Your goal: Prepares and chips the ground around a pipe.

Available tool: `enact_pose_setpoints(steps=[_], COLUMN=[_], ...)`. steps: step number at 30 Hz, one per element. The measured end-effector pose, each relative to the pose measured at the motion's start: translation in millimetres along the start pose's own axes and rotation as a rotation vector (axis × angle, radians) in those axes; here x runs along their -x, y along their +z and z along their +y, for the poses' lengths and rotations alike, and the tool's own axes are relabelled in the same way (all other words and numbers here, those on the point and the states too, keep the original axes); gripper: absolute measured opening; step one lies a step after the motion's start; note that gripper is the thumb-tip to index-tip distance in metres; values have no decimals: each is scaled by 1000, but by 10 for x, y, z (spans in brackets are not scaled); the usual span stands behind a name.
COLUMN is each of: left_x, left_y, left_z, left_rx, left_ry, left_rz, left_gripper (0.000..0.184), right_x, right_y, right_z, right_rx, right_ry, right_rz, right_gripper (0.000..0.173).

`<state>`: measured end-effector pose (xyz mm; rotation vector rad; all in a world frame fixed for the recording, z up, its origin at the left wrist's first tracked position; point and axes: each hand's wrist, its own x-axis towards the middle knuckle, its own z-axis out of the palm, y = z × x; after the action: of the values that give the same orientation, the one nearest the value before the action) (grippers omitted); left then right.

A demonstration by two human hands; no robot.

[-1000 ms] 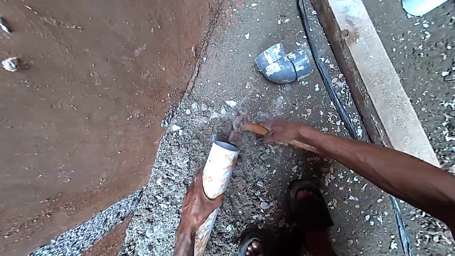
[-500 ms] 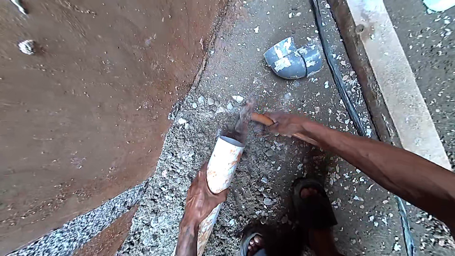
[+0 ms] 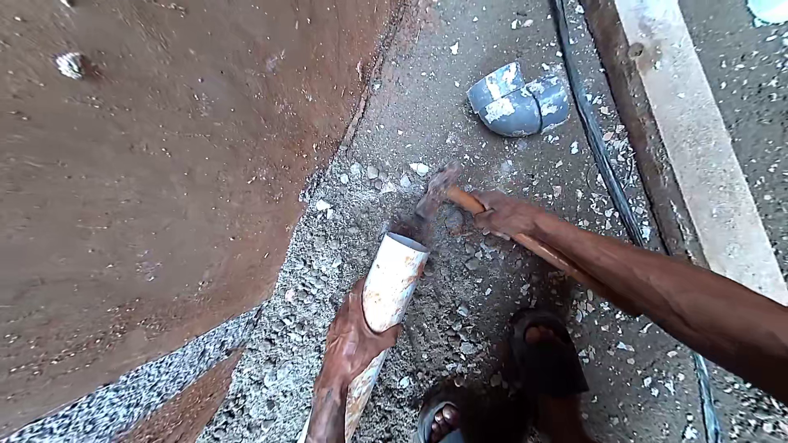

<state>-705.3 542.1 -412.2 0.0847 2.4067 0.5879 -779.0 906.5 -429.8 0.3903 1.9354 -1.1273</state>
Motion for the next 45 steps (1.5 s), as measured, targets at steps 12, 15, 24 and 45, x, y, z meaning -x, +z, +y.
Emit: enact_pose_setpoints(steps=[12, 15, 24, 45], left_x=[11, 16, 14, 16], left_y=[-15, 6, 6, 24], left_z=[61, 73, 35, 3], left_rx=[-33, -31, -22, -10], left_ry=[-17, -23, -3, 11], left_rz=[-42, -57, -47, -56], left_gripper=[117, 118, 117, 117], right_x=[402, 502, 535, 597], right_y=[48, 64, -171, -126], right_z=[165, -26, 79, -45], right_rx=[-155, 137, -206, -259], right_ry=[11, 53, -71, -144], right_rz=[86, -100, 204, 127], right_gripper=[28, 34, 28, 30])
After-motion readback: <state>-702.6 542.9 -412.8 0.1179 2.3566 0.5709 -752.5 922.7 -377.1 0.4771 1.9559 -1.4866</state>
